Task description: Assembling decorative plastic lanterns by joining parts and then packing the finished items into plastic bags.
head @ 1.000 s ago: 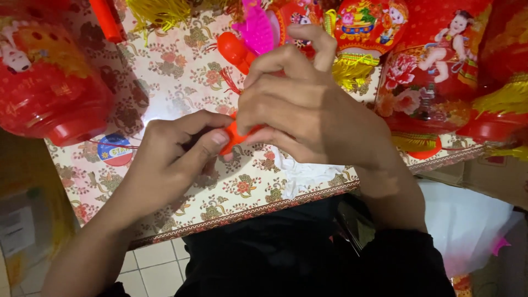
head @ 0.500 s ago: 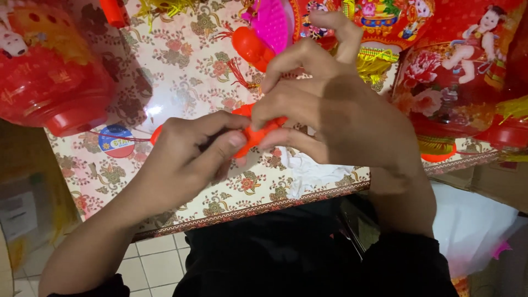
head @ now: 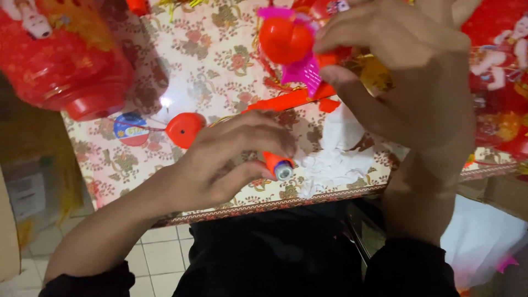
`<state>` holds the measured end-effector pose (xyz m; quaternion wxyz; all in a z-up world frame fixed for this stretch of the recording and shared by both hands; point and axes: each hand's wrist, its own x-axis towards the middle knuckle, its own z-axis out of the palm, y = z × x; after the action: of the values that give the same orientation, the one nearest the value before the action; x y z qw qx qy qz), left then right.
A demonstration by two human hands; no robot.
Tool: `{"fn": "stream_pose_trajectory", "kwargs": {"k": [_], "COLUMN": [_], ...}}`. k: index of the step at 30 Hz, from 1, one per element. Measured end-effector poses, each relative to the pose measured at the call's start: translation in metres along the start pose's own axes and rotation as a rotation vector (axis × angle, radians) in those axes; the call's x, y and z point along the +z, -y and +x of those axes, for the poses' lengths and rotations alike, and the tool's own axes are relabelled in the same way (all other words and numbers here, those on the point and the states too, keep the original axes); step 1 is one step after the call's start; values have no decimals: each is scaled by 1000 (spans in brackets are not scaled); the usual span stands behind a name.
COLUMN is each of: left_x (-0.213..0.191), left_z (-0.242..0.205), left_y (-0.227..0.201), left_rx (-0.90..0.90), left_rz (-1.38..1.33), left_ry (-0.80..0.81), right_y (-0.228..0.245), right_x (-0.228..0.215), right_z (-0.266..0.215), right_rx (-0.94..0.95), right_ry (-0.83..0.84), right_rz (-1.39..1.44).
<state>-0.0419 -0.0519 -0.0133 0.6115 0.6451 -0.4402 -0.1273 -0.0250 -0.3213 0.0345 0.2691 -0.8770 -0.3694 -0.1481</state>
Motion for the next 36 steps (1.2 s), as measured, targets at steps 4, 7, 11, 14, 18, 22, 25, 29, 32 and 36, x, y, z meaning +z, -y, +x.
{"fn": "stream_pose_trajectory", "kwargs": {"k": [4, 7, 11, 14, 18, 22, 25, 29, 32, 36], "left_x": [-1, -2, -3, -4, -4, -8, -9, -8, -7, -4], "left_z": [0, 0, 1, 2, 3, 9, 4, 7, 9, 7], "left_y": [-2, -2, -3, -4, -2, -12, -6, -14, -20, -20], "left_rx": [50, 64, 47, 52, -3, -151, -163, -171, -191, -111], "left_rz": [-37, -23, -32, -40, 27, 253, 295, 329, 341, 363], "left_ry": [4, -20, -25, -34, -89, -158, -203, -206, -184, -174], "right_y": [-5, -3, 0, 0, -1, 1, 9, 13, 19, 22], "right_x": [5, 7, 8, 9, 15, 14, 8, 11, 12, 9], "right_z": [-5, 1, 2, -1, -3, 1, 6, 8, 5, 6], "right_rx": [49, -10, 5, 19, 24, -40, -71, -172, -149, -183], "right_ry": [81, 86, 93, 86, 34, 16, 5, 15, 65, 51], "right_rz": [-250, -237, -233, -254, -344, -257, -44, 237, 121, 149]}}
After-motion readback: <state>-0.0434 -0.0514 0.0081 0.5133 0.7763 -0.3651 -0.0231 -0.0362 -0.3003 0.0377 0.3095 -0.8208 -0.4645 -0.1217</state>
